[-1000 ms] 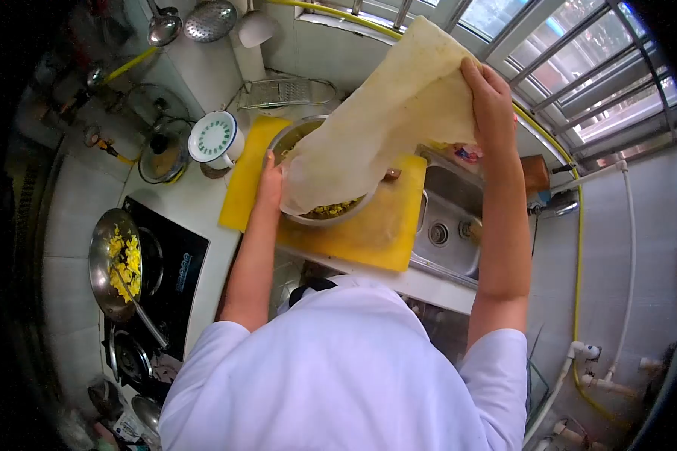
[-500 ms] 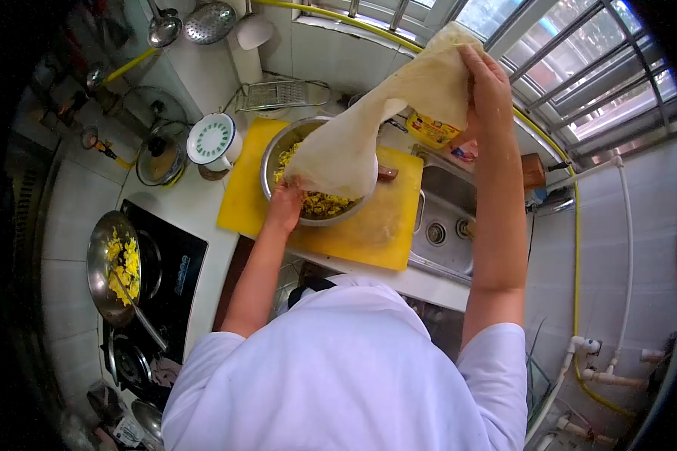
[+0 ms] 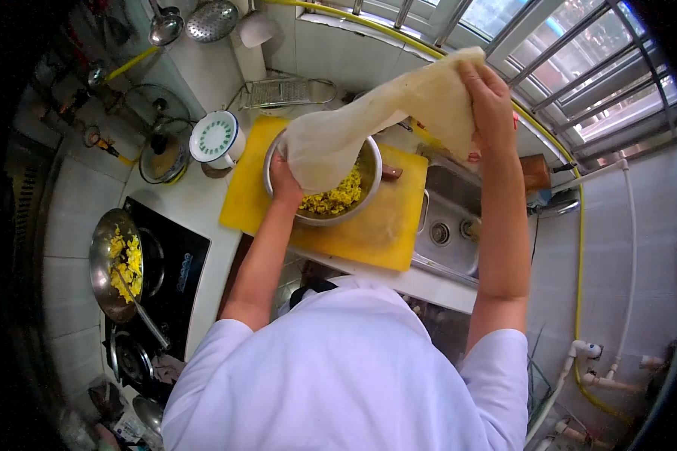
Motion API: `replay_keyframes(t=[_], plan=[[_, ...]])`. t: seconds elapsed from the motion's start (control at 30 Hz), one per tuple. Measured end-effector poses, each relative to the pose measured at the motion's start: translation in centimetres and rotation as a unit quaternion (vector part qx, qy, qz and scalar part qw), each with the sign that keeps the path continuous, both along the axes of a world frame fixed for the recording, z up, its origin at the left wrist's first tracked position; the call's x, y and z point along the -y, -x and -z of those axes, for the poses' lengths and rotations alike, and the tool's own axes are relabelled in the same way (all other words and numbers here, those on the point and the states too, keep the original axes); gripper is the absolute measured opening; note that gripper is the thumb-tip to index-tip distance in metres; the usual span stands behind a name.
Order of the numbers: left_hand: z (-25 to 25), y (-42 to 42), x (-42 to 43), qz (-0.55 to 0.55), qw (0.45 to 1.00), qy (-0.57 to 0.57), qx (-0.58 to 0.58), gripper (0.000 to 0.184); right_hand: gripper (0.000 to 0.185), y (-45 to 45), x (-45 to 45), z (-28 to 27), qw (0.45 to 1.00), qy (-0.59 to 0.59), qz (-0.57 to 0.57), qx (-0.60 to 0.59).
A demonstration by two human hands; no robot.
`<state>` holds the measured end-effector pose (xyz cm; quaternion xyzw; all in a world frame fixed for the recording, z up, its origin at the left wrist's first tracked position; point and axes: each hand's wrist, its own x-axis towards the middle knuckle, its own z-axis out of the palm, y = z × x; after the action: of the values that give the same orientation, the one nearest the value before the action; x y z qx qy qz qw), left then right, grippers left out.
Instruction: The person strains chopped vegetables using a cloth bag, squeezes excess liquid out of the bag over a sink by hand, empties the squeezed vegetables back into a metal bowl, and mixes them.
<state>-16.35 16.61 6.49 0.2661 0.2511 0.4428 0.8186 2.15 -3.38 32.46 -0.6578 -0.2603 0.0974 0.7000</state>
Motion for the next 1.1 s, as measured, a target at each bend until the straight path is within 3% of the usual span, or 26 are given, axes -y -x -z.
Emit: replay_keyframes(t=[0.03, 0.07, 0.13, 0.2, 0.27, 0.33, 0.37, 0.43, 0.47, 0.53, 0.57, 0.63, 0.67, 0.73, 0.77, 0.8, 0.83, 0.87, 0.9, 0.93, 1.0, 1.03, 1.07, 1.1], plan=[[0.0, 0.1, 0.1, 0.017, 0.995, -0.053, -0.085, 0.024, 0.029, -0.8, 0.6, 0.1, 0.995, 0.074, -0.043, 0.043], [0.2, 0.3, 0.3, 0.035, 0.98, -0.104, -0.169, 0.023, 0.029, -1.3, 1.5, -0.2, 0.995, 0.078, -0.04, 0.038], [0.4, 1.0, -0.8, 0.038, 0.982, -0.069, -0.175, 0.022, 0.031, -2.3, 2.4, -1.5, 0.991, 0.085, 0.017, 0.1], [-0.1, 1.4, -1.1, 0.152, 0.942, -0.069, -0.29, 0.022, 0.033, -2.4, 2.3, -1.2, 0.991, 0.068, 0.044, 0.104], [-0.5, 1.8, -0.6, 0.122, 0.963, -0.052, -0.235, 0.024, 0.036, -2.3, 2.7, -1.0, 0.996, 0.041, 0.034, 0.073], [0.1, 1.7, -1.6, 0.195, 0.971, 0.067, -0.123, 0.029, 0.039, -1.0, 2.1, -1.9, 0.998, 0.033, 0.035, 0.043], [0.1, 2.1, -2.0, 0.196, 0.97, 0.068, -0.124, 0.029, 0.04, -0.3, 2.0, -2.5, 0.999, -0.009, 0.033, 0.039], [-2.0, 3.1, -2.6, 0.313, 0.926, 0.194, 0.081, 0.035, 0.04, -0.1, 2.0, -3.0, 0.997, -0.051, 0.033, 0.036], [-3.4, 3.7, -2.4, 0.313, 0.926, 0.194, 0.082, 0.035, 0.037, -0.4, 2.1, -3.2, 0.996, -0.074, 0.034, 0.037], [-5.9, 5.3, -1.5, 0.423, 0.886, 0.125, 0.14, 0.043, 0.035, -1.9, 2.9, -3.3, 0.994, -0.096, 0.035, 0.037], [-5.1, 5.5, -1.6, 0.423, 0.886, 0.125, 0.141, 0.043, 0.038, -3.8, 3.7, -3.0, 0.989, -0.137, -0.06, -0.016], [-2.2, 5.6, -1.9, 0.476, 0.877, -0.038, 0.051, 0.048, 0.048, -2.9, 3.8, -3.5, 0.953, -0.202, -0.204, -0.092], [-1.1, 5.4, -2.1, 0.474, 0.878, -0.037, 0.051, 0.048, 0.048, -2.0, 3.3, -3.5, 0.953, -0.201, -0.205, -0.092], [0.1, 4.9, -2.5, 0.426, 0.903, -0.044, -0.031, 0.05, 0.046, -0.7, 2.1, -3.7, 0.993, -0.102, -0.063, -0.001], [0.8, 4.8, -2.5, 0.425, 0.904, -0.045, -0.03, 0.05, 0.037, -1.1, 2.4, -3.3, 0.998, -0.019, -0.027, 0.062], [1.0, 4.6, -2.3, 0.362, 0.932, 0.011, 0.031, 0.049, 0.037, -1.4, 2.7, -3.3, 0.997, -0.02, -0.028, 0.063], [1.2, 4.4, -2.2, 0.294, 0.949, 0.067, 0.092, 0.048, 0.03, -1.6, 3.0, -3.3, 0.985, 0.135, 0.043, 0.104], [1.5, 4.1, -1.9, 0.295, 0.949, 0.066, 0.092, 0.048, 0.025, -1.7, 3.2, -3.2, 0.942, 0.284, 0.113, 0.14], [1.1, 3.8, -1.4, 0.251, 0.956, 0.088, 0.125, 0.048, 0.019, -1.8, 3.2, -2.8, 0.87, 0.352, 0.197, 0.283], [0.7, 3.4, -0.7, 0.206, 0.959, 0.11, 0.157, 0.048, 0.019, -1.4, 3.0, -2.7, 0.87, 0.352, 0.197, 0.284], [-0.4, 2.1, 0.9, 0.182, 0.97, 0.126, 0.1, 0.047, 0.023, -0.3, 2.5, -2.5, 0.73, 0.33, 0.254, 0.543], [-1.1, 1.7, 1.6, 0.159, 0.976, 0.142, 0.041, 0.046, 0.023, -0.6, 1.8, -2.2, 0.725, 0.242, 0.227, 0.603], [-1.8, 1.6, 2.0, 0.161, 0.976, 0.141, 0.041, 0.046, 0.023, -0.1, 1.4, -1.9, 0.725, 0.242, 0.228, 0.603], [-2.5, 1.4, 2.5, 0.133, 0.99, 0.032, -0.033, 0.045, 0.024, 0.5, 0.8, -1.7, 0.789, 0.238, 0.205, 0.527]])
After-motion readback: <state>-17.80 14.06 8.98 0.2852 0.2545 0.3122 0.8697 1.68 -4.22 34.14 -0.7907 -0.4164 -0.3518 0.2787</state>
